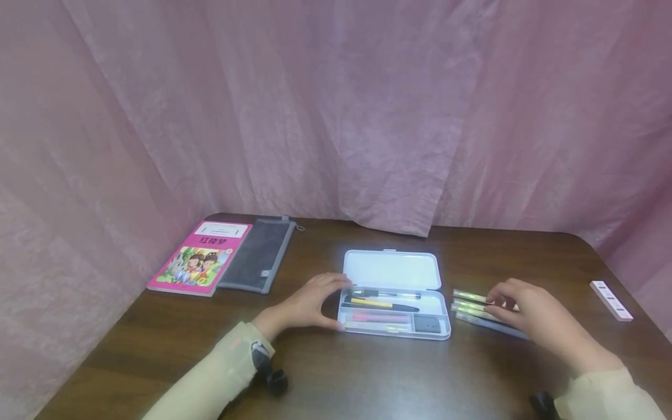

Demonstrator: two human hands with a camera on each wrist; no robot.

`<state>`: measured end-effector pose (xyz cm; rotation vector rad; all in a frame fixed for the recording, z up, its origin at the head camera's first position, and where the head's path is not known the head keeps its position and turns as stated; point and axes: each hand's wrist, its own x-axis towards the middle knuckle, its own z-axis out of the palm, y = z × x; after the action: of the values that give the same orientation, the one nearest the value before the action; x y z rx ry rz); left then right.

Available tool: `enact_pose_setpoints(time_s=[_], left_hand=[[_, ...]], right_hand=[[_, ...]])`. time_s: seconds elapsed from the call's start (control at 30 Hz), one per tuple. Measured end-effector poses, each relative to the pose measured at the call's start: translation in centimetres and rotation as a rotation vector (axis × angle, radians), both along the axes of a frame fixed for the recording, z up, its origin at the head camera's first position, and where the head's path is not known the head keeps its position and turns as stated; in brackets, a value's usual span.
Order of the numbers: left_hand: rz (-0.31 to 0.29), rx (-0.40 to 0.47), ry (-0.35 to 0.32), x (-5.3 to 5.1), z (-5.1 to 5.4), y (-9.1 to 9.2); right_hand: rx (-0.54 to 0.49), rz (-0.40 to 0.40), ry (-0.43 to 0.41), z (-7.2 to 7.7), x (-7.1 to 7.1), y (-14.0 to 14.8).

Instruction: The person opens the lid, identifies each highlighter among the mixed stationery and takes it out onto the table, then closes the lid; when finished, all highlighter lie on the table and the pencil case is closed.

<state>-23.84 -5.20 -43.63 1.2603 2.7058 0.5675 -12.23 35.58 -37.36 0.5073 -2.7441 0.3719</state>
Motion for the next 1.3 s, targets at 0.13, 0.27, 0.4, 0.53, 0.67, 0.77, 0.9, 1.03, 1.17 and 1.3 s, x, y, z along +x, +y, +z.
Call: enact_pose_setpoints(time_s=[0.13,0.27,0.4,0.53,0.67,0.77,0.9,1.03,1.17,1.3], left_hand=[[0.001,0.000,0.000,0.0,-0.1,0.0],[0.007,-0.003,-0.010,0.0,0.0,0.0],[0.007,-0.005,-0.004,-0.1,0.0,0.1],[0.006,-0.009,0.008,-0.1,-0.1,0.1],[0.006,-0.008,0.003,0.0,0.0,0.0],[0.007,-0.006,-0.001,-0.1,-0.1,0.0],[0.006,-0.002,0.000,-0.2,-0.2,-0.1],[0.004,-0.001,0.004,-0.2,-0.2,-0.1],[-0.001,-0.002,0.016,-0.1,-0.2,0.0],[-0.002,-0.002,0.016,-0.1,-0.3,-0.1]], right_hand=[[0.027,-0.001,-0.024,0.8,-0.2,-1.0],[0.030,0.015,-0.052,1.4,-0.4,-2.2],[0.020,0.033,-0.085,1.9,-0.6,-3.3],[0.005,0.053,-0.103,2.2,-0.9,-4.6],[-0.015,0.073,-0.129,2.3,-1.1,-5.6],[-0.024,0.090,-0.135,2.1,-1.2,-6.3],[-0.021,0.116,-0.142,1.8,-1.5,-7.3],[-0.019,0.140,-0.187,1.6,-1.8,-8.4],[-0.035,0.167,-0.228,1.0,-2.0,-9.4],[-0.052,0.206,-0.234,0.1,-2.3,-10.2]])
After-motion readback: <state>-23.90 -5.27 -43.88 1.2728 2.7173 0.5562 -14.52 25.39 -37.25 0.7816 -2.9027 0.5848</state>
